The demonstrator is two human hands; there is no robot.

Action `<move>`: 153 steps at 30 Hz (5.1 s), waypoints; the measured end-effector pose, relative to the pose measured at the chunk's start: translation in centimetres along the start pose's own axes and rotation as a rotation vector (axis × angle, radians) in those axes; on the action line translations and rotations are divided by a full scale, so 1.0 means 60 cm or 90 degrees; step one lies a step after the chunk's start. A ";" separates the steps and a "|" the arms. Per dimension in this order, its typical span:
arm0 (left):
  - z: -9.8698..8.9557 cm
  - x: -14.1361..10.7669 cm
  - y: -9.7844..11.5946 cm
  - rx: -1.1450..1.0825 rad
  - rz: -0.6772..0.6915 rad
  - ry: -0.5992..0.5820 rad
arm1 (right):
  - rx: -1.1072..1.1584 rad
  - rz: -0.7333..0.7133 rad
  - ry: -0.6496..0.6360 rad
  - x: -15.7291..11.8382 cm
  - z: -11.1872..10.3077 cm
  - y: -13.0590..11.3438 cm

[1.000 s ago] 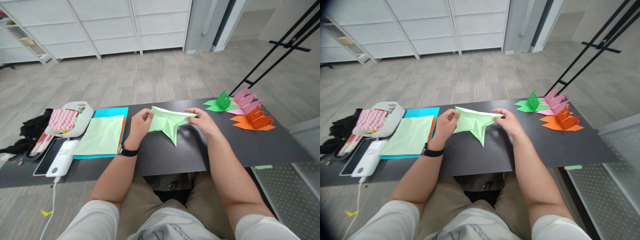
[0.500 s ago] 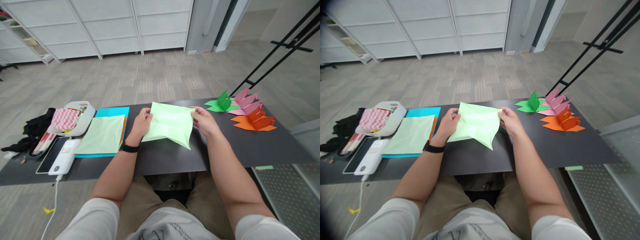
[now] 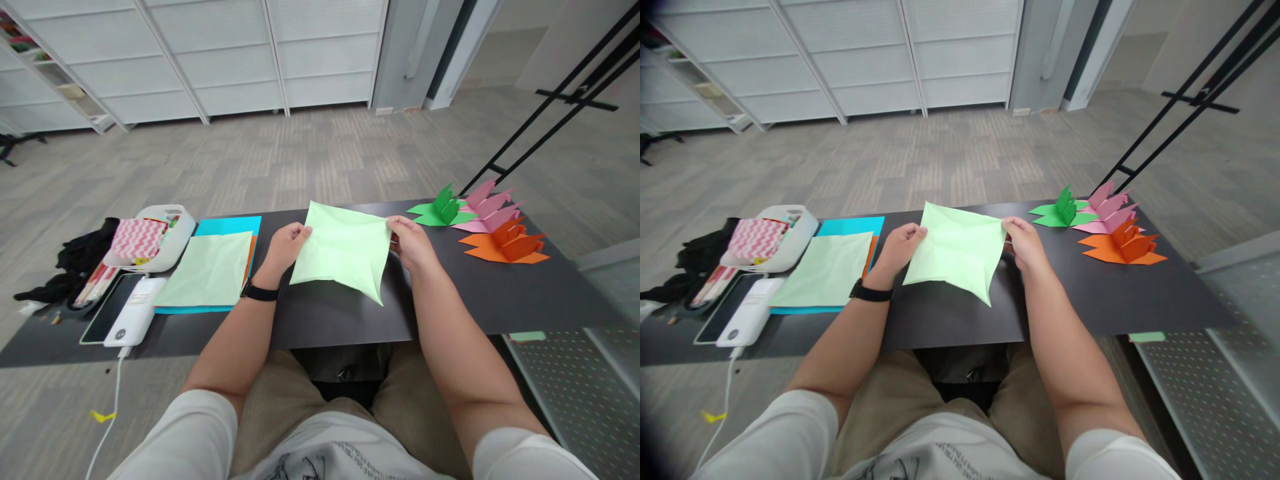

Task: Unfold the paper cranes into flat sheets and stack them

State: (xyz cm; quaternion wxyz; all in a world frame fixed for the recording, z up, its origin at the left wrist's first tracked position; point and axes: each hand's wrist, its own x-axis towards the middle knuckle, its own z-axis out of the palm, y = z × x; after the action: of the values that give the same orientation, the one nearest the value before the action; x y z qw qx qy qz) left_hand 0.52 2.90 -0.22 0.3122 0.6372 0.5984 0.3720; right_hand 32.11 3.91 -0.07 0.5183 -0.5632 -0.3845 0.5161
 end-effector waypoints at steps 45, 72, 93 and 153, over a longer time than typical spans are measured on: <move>0.017 -0.117 -0.024 0.502 0.338 -0.232 | -0.858 -0.541 -0.446 -0.050 -0.043 0.058; 0.028 -0.057 -0.016 0.530 0.256 -0.163 | -0.955 -0.515 -0.439 -0.014 -0.052 0.059; 0.063 -0.143 0.021 0.395 0.681 -0.291 | -0.887 -0.475 -0.436 -0.028 -0.049 0.036; -0.001 -0.135 -0.012 0.561 0.462 -0.166 | -0.617 -0.589 -0.374 -0.160 -0.119 0.058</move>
State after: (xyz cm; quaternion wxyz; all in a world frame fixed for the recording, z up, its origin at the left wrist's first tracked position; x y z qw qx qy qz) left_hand 0.02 -5.08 -1.62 -0.0584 0.9115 0.3971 0.0899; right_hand 37.08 -7.33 -2.22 0.2513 -0.3475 -0.8914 0.1466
